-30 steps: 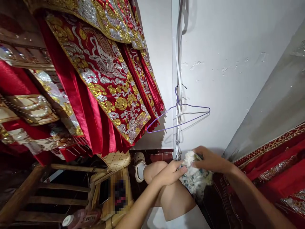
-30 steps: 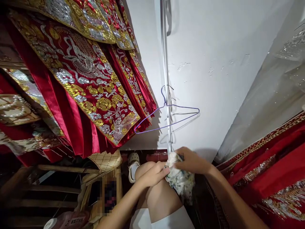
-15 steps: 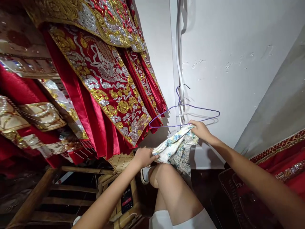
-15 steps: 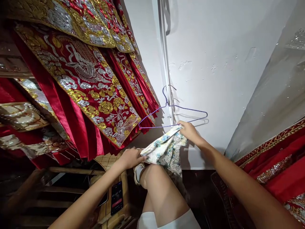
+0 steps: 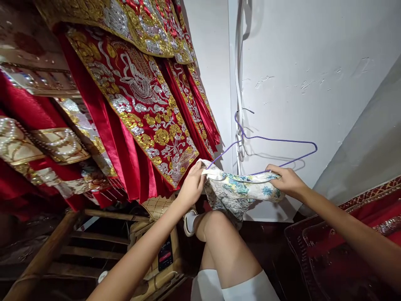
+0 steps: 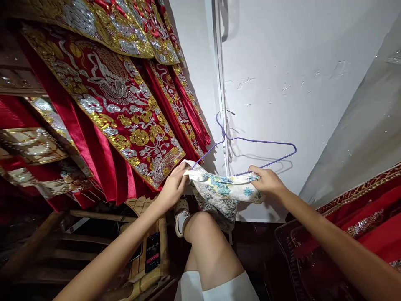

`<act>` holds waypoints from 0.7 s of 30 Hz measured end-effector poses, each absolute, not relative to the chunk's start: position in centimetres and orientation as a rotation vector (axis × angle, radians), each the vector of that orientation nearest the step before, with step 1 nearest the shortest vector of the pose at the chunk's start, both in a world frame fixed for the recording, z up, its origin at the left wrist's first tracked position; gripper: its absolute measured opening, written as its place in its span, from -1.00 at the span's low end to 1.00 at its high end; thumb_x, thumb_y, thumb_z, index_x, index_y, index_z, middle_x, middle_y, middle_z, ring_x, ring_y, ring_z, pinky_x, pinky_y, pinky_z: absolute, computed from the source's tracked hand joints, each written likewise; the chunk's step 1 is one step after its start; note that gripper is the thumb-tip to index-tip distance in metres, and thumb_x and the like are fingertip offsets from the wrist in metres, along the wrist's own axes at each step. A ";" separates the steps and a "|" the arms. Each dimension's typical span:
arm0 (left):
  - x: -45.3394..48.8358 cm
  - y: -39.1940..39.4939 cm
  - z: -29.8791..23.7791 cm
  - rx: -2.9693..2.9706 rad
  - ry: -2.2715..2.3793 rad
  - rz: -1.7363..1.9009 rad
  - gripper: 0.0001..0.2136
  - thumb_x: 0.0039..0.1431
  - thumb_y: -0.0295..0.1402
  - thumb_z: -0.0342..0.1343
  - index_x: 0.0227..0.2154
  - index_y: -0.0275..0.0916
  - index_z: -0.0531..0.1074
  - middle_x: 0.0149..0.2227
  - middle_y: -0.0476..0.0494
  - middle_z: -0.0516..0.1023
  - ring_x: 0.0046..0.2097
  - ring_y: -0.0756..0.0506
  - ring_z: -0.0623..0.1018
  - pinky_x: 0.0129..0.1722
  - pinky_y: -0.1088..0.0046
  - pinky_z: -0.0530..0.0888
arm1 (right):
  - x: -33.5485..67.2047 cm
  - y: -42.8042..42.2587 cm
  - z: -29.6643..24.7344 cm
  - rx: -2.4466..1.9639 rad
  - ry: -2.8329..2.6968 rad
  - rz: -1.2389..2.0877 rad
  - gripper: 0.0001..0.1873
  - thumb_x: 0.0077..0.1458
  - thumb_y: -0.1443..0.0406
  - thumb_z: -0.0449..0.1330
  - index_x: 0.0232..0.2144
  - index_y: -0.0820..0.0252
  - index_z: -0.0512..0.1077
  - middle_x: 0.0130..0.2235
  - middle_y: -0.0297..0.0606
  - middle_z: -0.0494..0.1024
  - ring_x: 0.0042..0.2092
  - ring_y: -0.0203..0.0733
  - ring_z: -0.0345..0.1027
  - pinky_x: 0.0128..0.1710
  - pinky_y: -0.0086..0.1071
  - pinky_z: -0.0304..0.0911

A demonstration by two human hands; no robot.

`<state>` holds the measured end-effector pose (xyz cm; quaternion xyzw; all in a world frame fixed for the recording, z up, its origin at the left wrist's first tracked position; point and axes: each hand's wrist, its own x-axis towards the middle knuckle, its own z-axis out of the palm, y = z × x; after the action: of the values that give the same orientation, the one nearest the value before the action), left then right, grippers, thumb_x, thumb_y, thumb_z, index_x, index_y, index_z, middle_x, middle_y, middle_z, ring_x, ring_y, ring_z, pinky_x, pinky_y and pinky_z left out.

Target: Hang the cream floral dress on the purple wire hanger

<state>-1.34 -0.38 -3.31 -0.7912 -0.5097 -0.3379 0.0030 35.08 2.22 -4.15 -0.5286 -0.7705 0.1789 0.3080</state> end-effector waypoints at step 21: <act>1.5 3.5 -1.2 -2.423 -2.013 -1.021 -0.71 0.33 -0.34 0.00 0.04 -0.29 0.42 -0.12 -0.27 0.63 -0.06 -0.25 0.60 -0.02 0.20 0.49 | 31.5 -1.6 -2.8 -1.205 -1.932 0.879 -0.80 -0.03 0.36 0.03 -0.33 0.11 0.41 -0.48 -0.43 0.37 -0.49 -0.26 0.08 -0.48 -0.39 -0.04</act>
<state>1.47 3.54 -1.25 -0.7290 -0.6058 -0.3073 -0.0849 31.46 -1.55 -2.84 -0.4637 -0.7435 0.3383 0.3431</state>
